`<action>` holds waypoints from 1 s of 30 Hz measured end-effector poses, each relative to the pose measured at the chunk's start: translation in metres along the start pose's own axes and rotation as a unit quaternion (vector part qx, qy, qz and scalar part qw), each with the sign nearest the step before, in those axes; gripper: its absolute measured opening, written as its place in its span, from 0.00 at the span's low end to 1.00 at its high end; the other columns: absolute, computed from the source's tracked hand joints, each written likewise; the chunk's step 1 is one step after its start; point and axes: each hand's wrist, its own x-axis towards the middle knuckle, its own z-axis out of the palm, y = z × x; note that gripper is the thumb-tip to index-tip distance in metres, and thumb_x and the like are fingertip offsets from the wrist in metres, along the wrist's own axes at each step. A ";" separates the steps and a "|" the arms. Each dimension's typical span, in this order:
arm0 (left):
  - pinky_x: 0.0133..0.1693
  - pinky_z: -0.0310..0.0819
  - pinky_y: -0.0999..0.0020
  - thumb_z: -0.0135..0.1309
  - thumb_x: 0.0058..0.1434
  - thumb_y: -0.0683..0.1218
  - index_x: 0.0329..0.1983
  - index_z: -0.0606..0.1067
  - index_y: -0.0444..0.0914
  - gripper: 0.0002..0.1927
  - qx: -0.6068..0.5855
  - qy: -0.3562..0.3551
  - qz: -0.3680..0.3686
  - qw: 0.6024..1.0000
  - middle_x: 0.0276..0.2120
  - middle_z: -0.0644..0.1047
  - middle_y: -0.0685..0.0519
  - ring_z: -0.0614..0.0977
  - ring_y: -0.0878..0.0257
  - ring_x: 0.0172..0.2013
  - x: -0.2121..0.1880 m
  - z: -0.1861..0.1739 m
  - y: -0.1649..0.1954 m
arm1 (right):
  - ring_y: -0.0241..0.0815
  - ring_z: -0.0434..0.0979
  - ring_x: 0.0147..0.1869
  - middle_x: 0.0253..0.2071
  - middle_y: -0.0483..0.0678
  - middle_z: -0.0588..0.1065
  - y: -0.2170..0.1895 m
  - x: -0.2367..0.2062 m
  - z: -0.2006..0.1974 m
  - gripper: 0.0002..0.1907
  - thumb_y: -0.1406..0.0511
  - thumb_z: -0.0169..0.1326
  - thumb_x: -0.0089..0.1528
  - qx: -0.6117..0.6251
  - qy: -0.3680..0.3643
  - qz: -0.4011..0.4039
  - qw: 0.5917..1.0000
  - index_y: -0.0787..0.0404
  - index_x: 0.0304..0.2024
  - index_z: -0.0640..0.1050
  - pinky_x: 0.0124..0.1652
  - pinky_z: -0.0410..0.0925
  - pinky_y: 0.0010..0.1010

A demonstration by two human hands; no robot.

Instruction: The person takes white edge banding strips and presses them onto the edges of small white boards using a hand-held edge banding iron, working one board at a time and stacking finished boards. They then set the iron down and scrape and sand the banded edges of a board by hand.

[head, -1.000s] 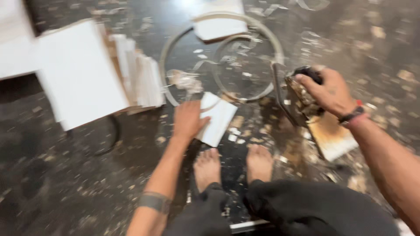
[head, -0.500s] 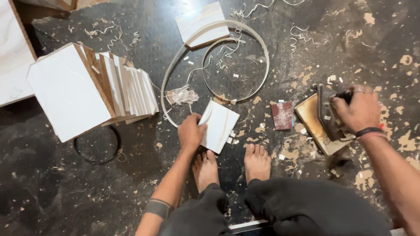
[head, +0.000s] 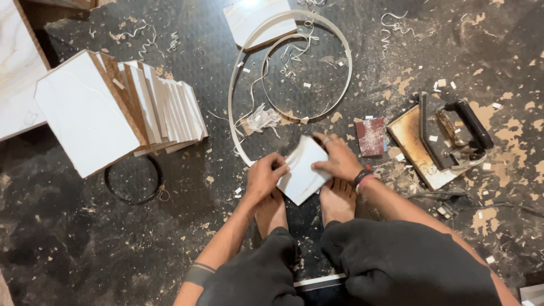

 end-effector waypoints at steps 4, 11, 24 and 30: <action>0.39 0.78 0.61 0.61 0.59 0.52 0.41 0.83 0.42 0.11 -0.008 0.003 0.080 0.997 0.34 0.85 0.49 0.87 0.56 0.37 -0.009 -0.014 0.014 | 0.49 0.74 0.56 0.47 0.53 0.73 0.014 -0.001 -0.013 0.26 0.62 0.66 0.55 0.095 -0.048 -0.080 0.991 0.60 0.54 0.75 0.56 0.67 0.38; 0.44 0.76 0.61 0.56 0.66 0.47 0.48 0.82 0.42 0.10 -0.016 0.137 0.266 0.954 0.40 0.84 0.51 0.85 0.56 0.39 -0.020 -0.060 0.053 | 0.36 0.74 0.60 0.51 0.45 0.75 0.046 -0.004 -0.024 0.17 0.78 0.47 0.59 0.366 -0.002 -0.155 0.918 0.62 0.49 0.73 0.61 0.67 0.30; 0.38 0.73 0.55 0.59 0.64 0.48 0.50 0.79 0.41 0.13 0.171 0.081 0.392 0.900 0.36 0.75 0.49 0.79 0.50 0.37 0.037 -0.042 0.082 | 0.33 0.76 0.51 0.45 0.44 0.76 0.002 0.028 -0.039 0.14 0.77 0.46 0.63 0.313 0.150 -0.120 0.930 0.63 0.48 0.74 0.53 0.70 0.27; 0.37 0.73 0.55 0.57 0.64 0.47 0.50 0.79 0.41 0.12 0.206 0.115 0.381 0.894 0.36 0.74 0.49 0.79 0.50 0.38 0.074 -0.059 0.086 | 0.34 0.76 0.48 0.44 0.45 0.76 -0.040 0.058 -0.069 0.16 0.78 0.44 0.60 0.310 0.154 -0.130 0.929 0.63 0.47 0.75 0.50 0.70 0.27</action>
